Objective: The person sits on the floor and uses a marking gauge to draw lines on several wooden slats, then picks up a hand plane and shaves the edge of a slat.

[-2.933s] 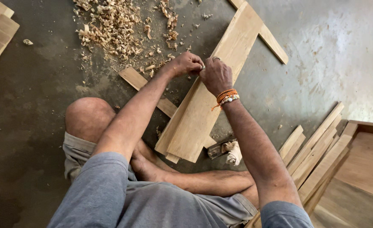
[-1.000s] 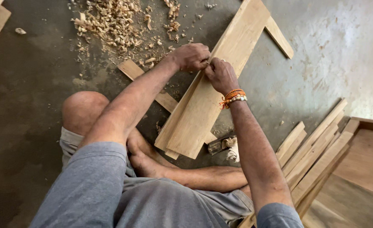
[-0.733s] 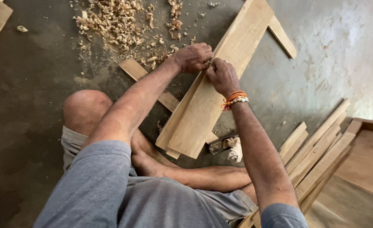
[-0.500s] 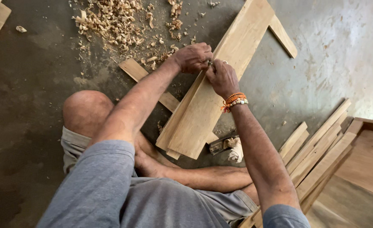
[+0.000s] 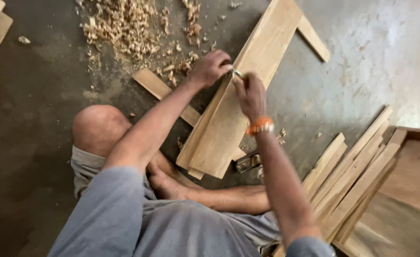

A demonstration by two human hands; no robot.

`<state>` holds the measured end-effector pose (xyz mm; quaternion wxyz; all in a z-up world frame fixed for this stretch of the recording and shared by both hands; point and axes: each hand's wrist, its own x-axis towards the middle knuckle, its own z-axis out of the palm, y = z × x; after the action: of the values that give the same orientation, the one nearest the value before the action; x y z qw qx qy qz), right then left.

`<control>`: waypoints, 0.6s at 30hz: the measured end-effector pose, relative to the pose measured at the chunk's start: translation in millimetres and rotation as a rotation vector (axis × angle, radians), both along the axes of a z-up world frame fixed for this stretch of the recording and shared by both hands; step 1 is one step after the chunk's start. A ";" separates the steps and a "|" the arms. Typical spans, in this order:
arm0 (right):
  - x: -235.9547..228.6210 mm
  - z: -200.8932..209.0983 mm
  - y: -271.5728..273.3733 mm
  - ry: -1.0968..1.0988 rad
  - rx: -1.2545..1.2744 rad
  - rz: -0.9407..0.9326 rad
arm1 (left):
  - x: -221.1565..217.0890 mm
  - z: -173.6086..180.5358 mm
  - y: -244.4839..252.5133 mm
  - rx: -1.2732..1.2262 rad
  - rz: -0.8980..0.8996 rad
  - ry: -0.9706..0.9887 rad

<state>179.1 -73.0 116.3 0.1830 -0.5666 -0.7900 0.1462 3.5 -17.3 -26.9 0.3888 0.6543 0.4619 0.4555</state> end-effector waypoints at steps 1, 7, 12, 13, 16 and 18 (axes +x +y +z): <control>6.5 -3.7 -14.3 0.090 0.030 -0.153 | -3.4 6.1 -13.5 -0.153 0.027 -0.076; 48.2 -40.9 -152.6 0.798 -0.298 -0.548 | 0.5 37.5 -111.6 -0.752 -0.103 -0.295; 30.9 -66.3 -255.2 1.024 -0.603 -0.529 | 2.5 64.5 -111.0 -0.922 -0.119 -0.241; 28.2 -60.5 -260.4 1.100 -0.635 -0.486 | 6.4 66.6 -107.4 -0.930 -0.100 -0.245; 15.8 -40.6 -262.9 1.287 -0.636 -0.534 | 22.0 64.1 -108.6 -0.934 0.014 -0.288; 8.5 -30.7 -270.4 1.269 -0.772 -0.670 | 30.1 58.8 -98.7 -0.893 0.064 -0.297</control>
<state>187.7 -343.4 85.6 0.4214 -0.6053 -0.2184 0.6390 33.6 -116.0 31.8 0.6798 0.3363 0.5719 0.3125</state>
